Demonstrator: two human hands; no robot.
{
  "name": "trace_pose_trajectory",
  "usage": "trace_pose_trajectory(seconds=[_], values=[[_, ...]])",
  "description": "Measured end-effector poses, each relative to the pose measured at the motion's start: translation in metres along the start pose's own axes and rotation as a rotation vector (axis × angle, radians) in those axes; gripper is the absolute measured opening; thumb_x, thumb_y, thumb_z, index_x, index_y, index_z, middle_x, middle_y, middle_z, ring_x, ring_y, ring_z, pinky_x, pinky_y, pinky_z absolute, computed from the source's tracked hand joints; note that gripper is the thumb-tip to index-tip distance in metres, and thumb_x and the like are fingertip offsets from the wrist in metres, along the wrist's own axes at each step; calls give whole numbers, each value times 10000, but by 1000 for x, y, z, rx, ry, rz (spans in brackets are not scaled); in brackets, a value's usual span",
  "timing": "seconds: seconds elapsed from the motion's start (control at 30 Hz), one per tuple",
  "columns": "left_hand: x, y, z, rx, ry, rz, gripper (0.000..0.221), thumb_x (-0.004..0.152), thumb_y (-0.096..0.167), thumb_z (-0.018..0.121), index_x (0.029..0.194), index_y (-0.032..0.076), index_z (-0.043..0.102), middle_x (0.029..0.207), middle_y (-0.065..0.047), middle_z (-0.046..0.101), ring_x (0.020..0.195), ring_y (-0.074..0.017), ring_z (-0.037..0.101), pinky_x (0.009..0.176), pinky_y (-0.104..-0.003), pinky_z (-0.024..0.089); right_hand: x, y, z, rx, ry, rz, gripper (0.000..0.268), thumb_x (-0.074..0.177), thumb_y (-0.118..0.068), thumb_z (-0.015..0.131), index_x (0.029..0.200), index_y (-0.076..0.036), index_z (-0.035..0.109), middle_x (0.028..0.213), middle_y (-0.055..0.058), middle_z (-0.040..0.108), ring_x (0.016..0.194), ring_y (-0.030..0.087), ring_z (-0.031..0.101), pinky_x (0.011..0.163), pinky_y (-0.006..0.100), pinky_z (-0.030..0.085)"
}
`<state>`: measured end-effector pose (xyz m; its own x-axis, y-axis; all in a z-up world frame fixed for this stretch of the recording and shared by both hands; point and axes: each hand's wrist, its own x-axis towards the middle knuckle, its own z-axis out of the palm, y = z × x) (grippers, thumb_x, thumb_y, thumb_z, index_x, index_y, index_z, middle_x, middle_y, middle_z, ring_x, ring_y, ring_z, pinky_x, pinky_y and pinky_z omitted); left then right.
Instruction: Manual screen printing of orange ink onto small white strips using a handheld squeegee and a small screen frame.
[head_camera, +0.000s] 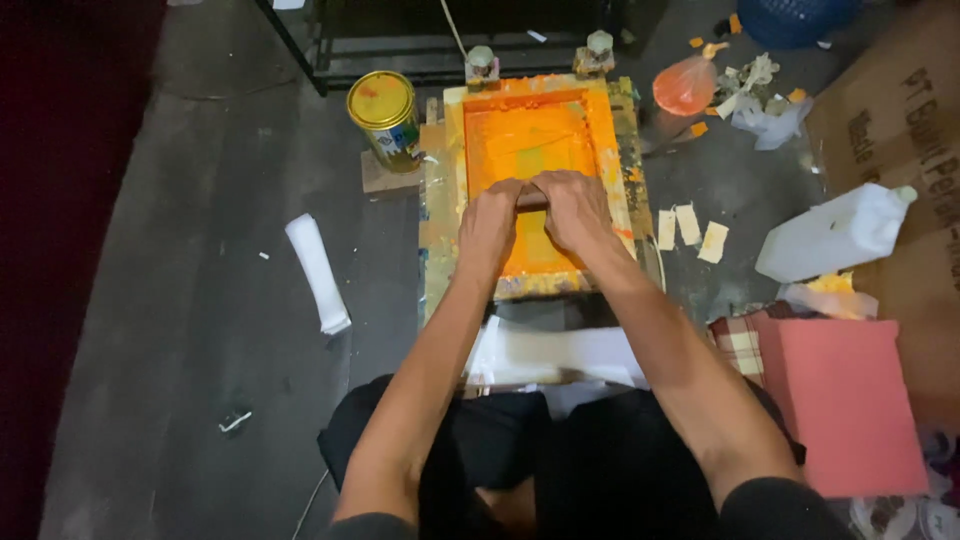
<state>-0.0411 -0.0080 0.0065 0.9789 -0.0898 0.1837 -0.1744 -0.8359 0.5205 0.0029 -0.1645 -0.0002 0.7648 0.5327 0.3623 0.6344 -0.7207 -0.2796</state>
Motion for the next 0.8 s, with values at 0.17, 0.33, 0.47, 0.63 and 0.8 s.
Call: trace_pose_trajectory(seconds=[0.17, 0.33, 0.47, 0.63, 0.8], values=[[-28, -1, 8, 48, -21, 39, 141, 938, -7, 648, 963, 124, 605, 796, -58, 608, 802, -280, 710, 756, -386, 575, -31, -21, -18, 44, -113, 39, 254, 770, 115, 601, 775, -125, 516, 694, 17, 516, 701, 255, 575, 567, 349, 425], [-59, 5, 9, 13, -43, 32, 129, 920, -44, 644, 907, 65, 579, 815, -105, 630, 814, -314, 698, 751, -424, 573, -59, -31, -21, 78, -139, 72, 253, 785, 118, 594, 749, -108, 485, 668, 4, 495, 677, 248, 555, 570, 337, 409], [-51, 0, 8, 60, -58, 74, 144, 914, 18, 677, 985, 135, 633, 824, -60, 634, 796, -291, 717, 707, -396, 589, -55, -29, -24, 85, -128, 91, 192, 806, 96, 582, 820, -91, 541, 725, 58, 543, 761, 330, 592, 610, 403, 440], [-24, 29, -29, -170, -45, 7, 246, 950, -65, 588, 1167, 34, 649, 1023, -205, 688, 991, -429, 697, 858, -520, 566, -28, -1, -6, -5, -59, 77, 358, 833, 62, 613, 1113, -156, 661, 970, 49, 679, 1032, 315, 657, 788, 432, 511], [12, 54, -52, -291, -94, -215, 268, 1030, 28, 555, 1287, -15, 616, 1262, -251, 662, 1217, -400, 624, 1027, -505, 510, 6, 17, 2, -32, -47, 98, 439, 884, 122, 587, 1265, -80, 668, 1191, 121, 694, 1205, 340, 610, 921, 469, 494]])
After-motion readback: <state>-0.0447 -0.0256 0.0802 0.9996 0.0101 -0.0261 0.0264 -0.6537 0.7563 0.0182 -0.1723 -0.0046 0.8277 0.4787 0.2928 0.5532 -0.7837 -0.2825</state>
